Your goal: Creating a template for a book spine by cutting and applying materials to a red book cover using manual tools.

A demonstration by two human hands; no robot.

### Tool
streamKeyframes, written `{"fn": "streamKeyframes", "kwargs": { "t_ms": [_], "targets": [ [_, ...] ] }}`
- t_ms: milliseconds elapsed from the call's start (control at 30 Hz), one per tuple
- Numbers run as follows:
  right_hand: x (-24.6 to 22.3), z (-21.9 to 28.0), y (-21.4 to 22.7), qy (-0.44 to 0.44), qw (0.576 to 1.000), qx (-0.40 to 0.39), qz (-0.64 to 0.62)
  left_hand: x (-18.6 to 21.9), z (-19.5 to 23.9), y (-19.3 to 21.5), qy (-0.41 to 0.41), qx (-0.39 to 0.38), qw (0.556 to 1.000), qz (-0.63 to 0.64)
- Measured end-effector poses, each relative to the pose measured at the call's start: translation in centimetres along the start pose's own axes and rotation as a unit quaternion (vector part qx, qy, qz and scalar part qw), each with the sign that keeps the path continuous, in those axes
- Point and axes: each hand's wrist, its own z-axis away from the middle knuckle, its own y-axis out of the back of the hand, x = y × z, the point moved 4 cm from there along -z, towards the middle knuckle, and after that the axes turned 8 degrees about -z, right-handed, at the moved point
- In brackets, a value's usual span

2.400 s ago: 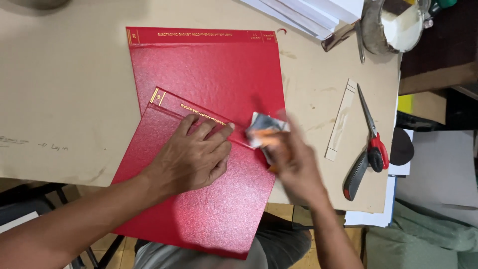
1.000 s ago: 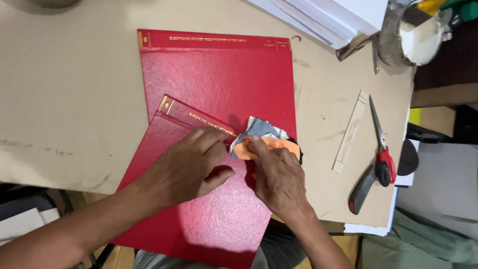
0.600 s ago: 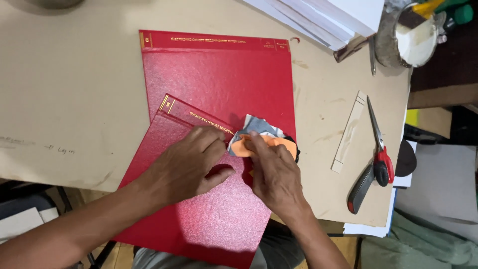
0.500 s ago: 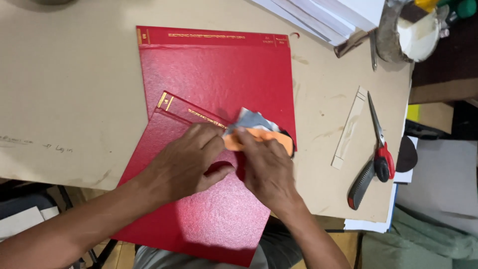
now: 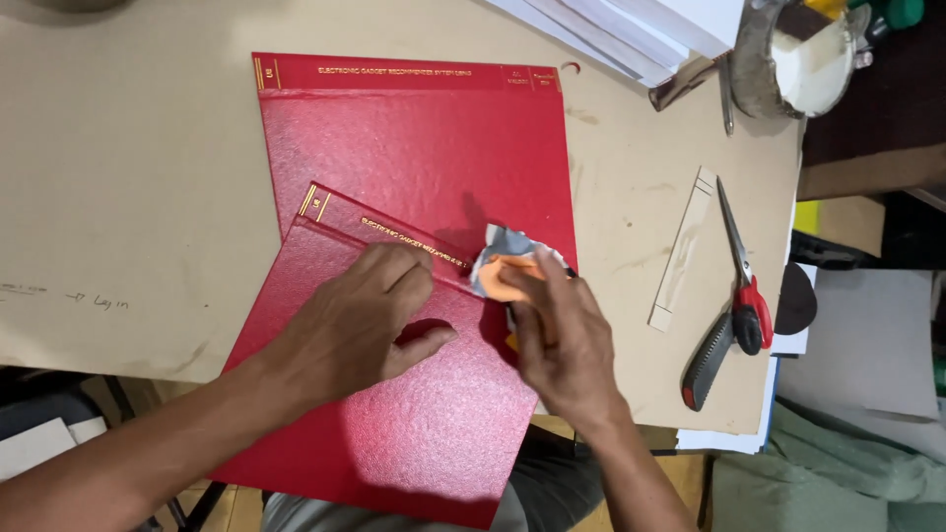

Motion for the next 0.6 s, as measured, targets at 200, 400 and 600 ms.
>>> {"fn": "streamKeyframes", "kwargs": {
  "t_ms": [200, 400, 600],
  "targets": [
    [1.0, 0.7, -3.4, 0.061, 0.979, -0.045, 0.191, 0.8, -0.8, 1.6, 0.01, -0.024, 1.0, 0.004],
    [-0.3, -1.7, -2.2, 0.018, 0.995, -0.022, 0.101, 0.1, 0.1, 0.2, 0.014, -0.035, 0.999, -0.006],
    [0.6, -1.4, 2.5, -0.178, 0.974, 0.069, -0.119, 0.5, -0.1, 0.8, -0.007, 0.005, 1.0, 0.009]
  ]
}}
